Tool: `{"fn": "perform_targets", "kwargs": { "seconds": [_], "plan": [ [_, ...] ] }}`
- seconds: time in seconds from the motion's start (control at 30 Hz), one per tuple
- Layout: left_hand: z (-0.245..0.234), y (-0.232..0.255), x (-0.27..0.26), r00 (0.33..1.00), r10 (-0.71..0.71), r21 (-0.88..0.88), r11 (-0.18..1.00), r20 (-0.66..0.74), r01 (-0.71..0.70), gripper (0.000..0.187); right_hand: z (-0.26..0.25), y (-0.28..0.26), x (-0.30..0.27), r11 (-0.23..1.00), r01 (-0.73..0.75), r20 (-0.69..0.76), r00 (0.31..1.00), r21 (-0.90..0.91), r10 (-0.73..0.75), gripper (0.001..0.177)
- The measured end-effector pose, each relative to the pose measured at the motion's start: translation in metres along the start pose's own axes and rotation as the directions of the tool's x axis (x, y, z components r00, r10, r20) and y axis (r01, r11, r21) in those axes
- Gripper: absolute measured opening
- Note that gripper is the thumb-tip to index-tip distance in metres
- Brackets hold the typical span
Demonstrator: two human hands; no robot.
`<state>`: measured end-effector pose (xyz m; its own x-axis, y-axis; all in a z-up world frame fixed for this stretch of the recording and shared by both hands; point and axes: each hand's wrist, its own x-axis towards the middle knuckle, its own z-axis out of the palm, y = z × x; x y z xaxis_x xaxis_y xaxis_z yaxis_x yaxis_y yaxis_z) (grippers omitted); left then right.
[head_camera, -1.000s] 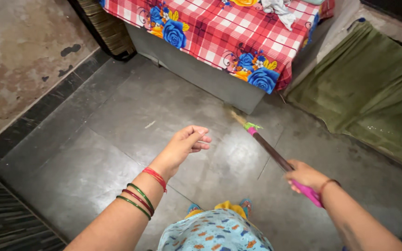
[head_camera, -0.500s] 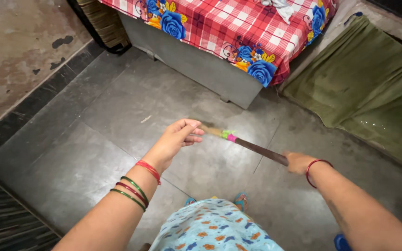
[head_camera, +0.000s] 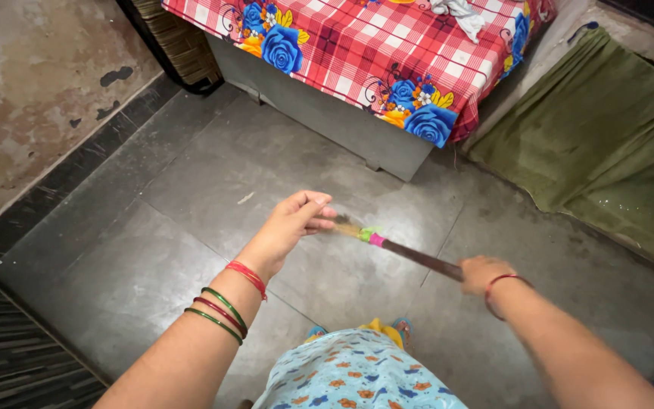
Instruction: The person sweeps the tiled floor with a traditional broom, moving debris toward the center of the room. They sweep around a bed with a floral sheet and along a wall with visible scuff marks, then briefly use the broom handle to scrape the wall before resuming floor sweeping.
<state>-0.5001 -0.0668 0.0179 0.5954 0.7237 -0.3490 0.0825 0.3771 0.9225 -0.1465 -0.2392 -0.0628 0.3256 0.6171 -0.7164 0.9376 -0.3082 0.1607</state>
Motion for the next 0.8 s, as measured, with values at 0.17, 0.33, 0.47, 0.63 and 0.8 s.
{"fn": "perform_targets", "kwargs": {
  "seconds": [0.17, 0.33, 0.47, 0.63, 0.8],
  "plan": [
    [-0.003, 0.000, 0.002, 1.000, 0.011, 0.026, 1.000, 0.013, -0.011, 0.036, 0.003, 0.049, -0.020, 0.981, -0.163, -0.009, 0.986, 0.105, 0.164, 0.050],
    [0.007, -0.005, 0.012, 0.998, 0.029, -0.017, 0.999, 0.050, -0.028, 0.034, 0.029, 0.065, -0.009, 0.960, -0.257, -0.062, 0.962, 0.111, 0.265, 0.042],
    [0.015, -0.004, 0.012, 0.998, 0.028, -0.021, 0.999, 0.065, -0.027, 0.033, 0.063, 0.067, 0.016, 0.977, -0.211, -0.149, 0.967, -0.012, 0.207, 0.030],
    [0.006, 0.000, 0.009, 0.998, 0.017, -0.025, 1.000, 0.058, -0.015, 0.033, 0.047, 0.062, -0.004, 0.975, -0.024, 0.035, 0.999, -0.222, 0.033, 0.038],
    [-0.007, 0.008, 0.008, 1.000, 0.003, -0.012, 1.000, 0.023, -0.002, 0.034, -0.014, 0.058, -0.046, 0.982, 0.021, 0.074, 0.997, -0.190, -0.007, 0.054]
  ]
}}
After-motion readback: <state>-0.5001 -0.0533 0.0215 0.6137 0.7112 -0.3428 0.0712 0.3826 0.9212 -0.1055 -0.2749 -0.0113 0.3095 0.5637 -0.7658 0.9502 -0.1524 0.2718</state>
